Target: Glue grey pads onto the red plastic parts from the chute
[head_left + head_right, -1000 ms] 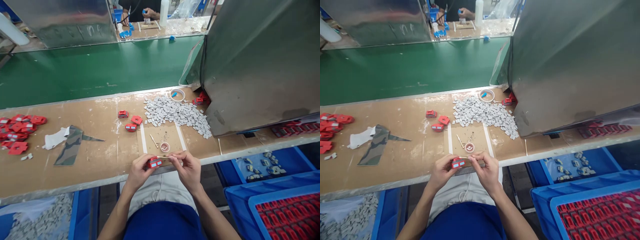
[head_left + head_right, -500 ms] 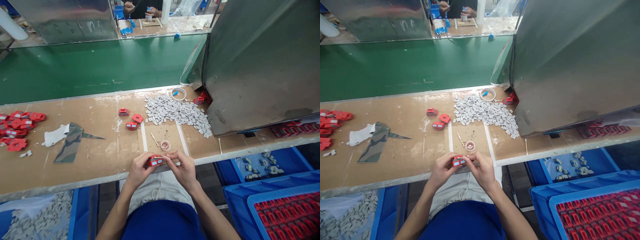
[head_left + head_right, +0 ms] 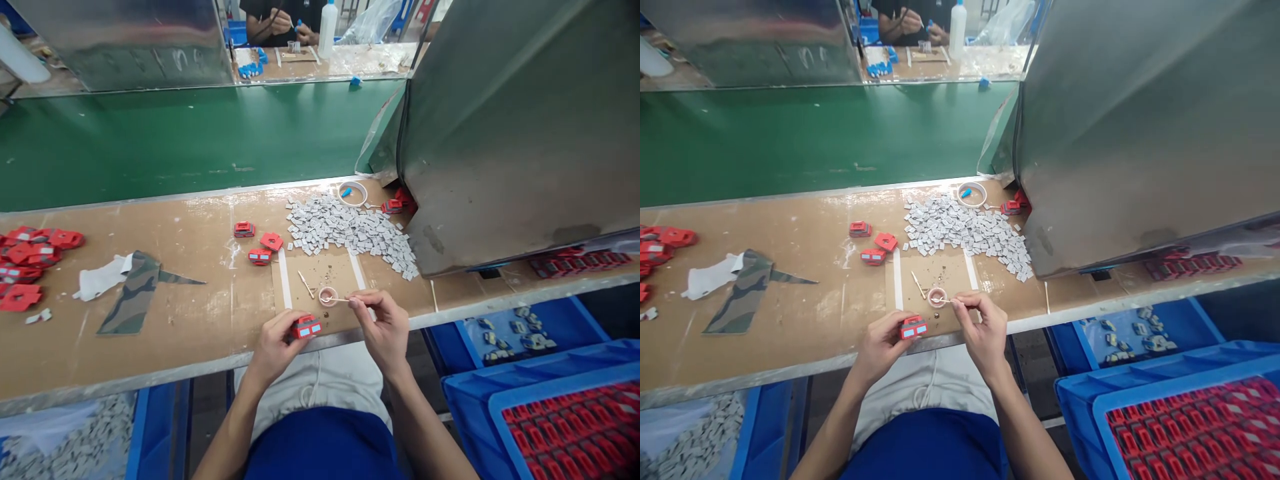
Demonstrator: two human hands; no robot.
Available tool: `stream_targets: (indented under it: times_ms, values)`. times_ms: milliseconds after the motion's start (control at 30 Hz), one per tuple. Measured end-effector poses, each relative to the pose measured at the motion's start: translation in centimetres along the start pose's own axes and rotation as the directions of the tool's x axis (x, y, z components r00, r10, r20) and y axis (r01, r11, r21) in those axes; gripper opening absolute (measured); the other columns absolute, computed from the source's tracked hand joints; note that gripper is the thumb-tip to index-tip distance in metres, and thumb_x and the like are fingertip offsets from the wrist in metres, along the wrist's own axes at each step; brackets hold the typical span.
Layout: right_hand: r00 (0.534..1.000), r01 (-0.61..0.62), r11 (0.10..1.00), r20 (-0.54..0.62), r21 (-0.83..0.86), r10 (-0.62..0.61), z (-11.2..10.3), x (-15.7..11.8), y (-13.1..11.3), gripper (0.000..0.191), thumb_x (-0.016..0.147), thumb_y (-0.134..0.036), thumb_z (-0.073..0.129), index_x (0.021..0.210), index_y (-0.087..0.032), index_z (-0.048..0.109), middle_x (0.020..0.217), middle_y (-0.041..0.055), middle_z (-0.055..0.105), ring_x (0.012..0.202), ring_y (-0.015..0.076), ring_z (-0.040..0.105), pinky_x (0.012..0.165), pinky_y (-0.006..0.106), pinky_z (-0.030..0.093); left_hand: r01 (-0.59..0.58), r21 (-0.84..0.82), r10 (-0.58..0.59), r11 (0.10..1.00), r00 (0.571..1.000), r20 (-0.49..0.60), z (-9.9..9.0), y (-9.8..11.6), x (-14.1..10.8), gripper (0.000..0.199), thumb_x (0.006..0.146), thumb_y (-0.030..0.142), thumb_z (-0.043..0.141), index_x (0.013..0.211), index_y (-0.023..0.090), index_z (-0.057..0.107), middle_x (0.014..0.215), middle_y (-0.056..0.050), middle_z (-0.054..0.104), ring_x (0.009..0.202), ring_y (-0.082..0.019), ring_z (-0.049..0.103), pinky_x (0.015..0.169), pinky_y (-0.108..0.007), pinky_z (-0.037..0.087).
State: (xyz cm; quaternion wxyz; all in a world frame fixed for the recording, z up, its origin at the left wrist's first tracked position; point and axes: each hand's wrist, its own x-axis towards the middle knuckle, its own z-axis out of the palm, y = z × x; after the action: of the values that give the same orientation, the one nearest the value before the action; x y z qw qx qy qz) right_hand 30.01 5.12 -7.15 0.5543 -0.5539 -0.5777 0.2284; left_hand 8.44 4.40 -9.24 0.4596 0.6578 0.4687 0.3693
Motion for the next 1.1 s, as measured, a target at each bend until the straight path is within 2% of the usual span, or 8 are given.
stream_targets:
  times_ms: [100,200,300,367,567,700,833,1100]
  values:
    - [0.998,0.031,0.998,0.057,-0.061,-0.028,0.4,0.2,0.7,0.013,0.097,-0.026,0.068,0.084,-0.023,0.067,0.086,0.0044,0.075,0.080,0.0181,0.072,0.069,0.028,0.057,-0.005,-0.002,0.005,1.000,1.000,-0.007,0.0,0.0,0.0,0.019,0.089,0.026,0.073,0.106,0.018,0.075,0.093,-0.008,0.076,0.077,-0.018,0.071,0.063,-0.023,0.056]
    - [0.976,0.079,0.994,0.209,-0.082,-0.060,0.5,0.7,1.4,0.017,0.098,-0.034,0.066,0.110,-0.022,0.069,0.108,0.0098,0.073,0.092,0.0207,0.071,0.074,0.032,0.058,-0.013,-0.006,0.013,1.000,1.000,-0.015,-0.1,0.0,0.1,0.018,0.090,0.029,0.072,0.105,0.018,0.075,0.092,-0.008,0.077,0.077,-0.018,0.071,0.065,-0.024,0.058]
    - [0.971,0.100,0.984,0.230,-0.144,-0.065,-0.3,2.8,3.2,0.031,0.101,-0.036,0.058,0.129,-0.022,0.062,0.120,0.0123,0.069,0.100,0.0229,0.069,0.082,0.036,0.058,-0.008,-0.007,0.008,1.000,1.000,-0.010,-0.2,-0.2,0.2,0.020,0.090,0.031,0.073,0.104,0.018,0.075,0.092,-0.008,0.077,0.078,-0.019,0.072,0.066,-0.025,0.059]
    - [0.974,0.111,0.960,0.218,-0.258,-0.054,-1.0,5.1,4.8,0.024,0.103,-0.029,0.051,0.121,-0.022,0.065,0.114,0.0113,0.068,0.098,0.0231,0.067,0.084,0.038,0.056,-0.002,-0.010,0.002,1.000,1.000,-0.007,-0.2,-0.4,0.2,0.020,0.089,0.030,0.073,0.106,0.018,0.075,0.093,-0.009,0.077,0.080,-0.020,0.072,0.067,-0.025,0.059]
    - [0.893,0.289,0.797,0.449,-0.530,-0.025,-1.8,10.5,8.3,0.024,0.100,-0.019,0.048,0.103,-0.021,0.072,0.103,0.0102,0.064,0.096,0.0255,0.062,0.086,0.038,0.052,0.015,-0.064,-0.016,0.998,1.000,-0.012,-0.2,-0.8,0.0,0.023,0.089,0.031,0.074,0.106,0.017,0.076,0.095,-0.010,0.077,0.082,-0.021,0.074,0.069,-0.027,0.061]
    - [0.891,0.363,0.703,0.448,-0.611,-0.071,-1.3,10.3,8.8,0.022,0.103,-0.023,0.051,0.102,-0.021,0.072,0.102,0.0106,0.062,0.095,0.0252,0.060,0.079,0.034,0.049,0.034,-0.107,-0.035,0.994,0.999,-0.009,-0.1,-0.9,0.0,0.023,0.089,0.030,0.074,0.107,0.017,0.076,0.098,-0.011,0.077,0.084,-0.021,0.074,0.070,-0.027,0.062]
    - [0.891,0.392,0.660,0.443,-0.641,-0.099,-1.3,10.0,9.0,0.026,0.105,-0.020,0.046,0.105,-0.020,0.072,0.108,0.0130,0.064,0.102,0.0263,0.059,0.082,0.034,0.048,0.045,-0.140,-0.047,0.989,0.999,-0.012,-0.1,-1.0,-0.1,0.025,0.089,0.032,0.074,0.108,0.016,0.076,0.099,-0.011,0.076,0.086,-0.021,0.074,0.073,-0.028,0.063]
    - [0.807,0.519,0.595,0.581,-0.613,-0.106,-2.8,11.4,8.7,0.023,0.100,-0.017,0.053,0.106,-0.024,0.075,0.113,0.0107,0.067,0.102,0.0262,0.060,0.080,0.035,0.049,0.061,-0.167,-0.062,0.984,0.998,-0.002,-0.1,-1.1,-0.1,0.029,0.088,0.037,0.076,0.109,0.016,0.075,0.100,-0.011,0.076,0.089,-0.022,0.075,0.077,-0.030,0.064]
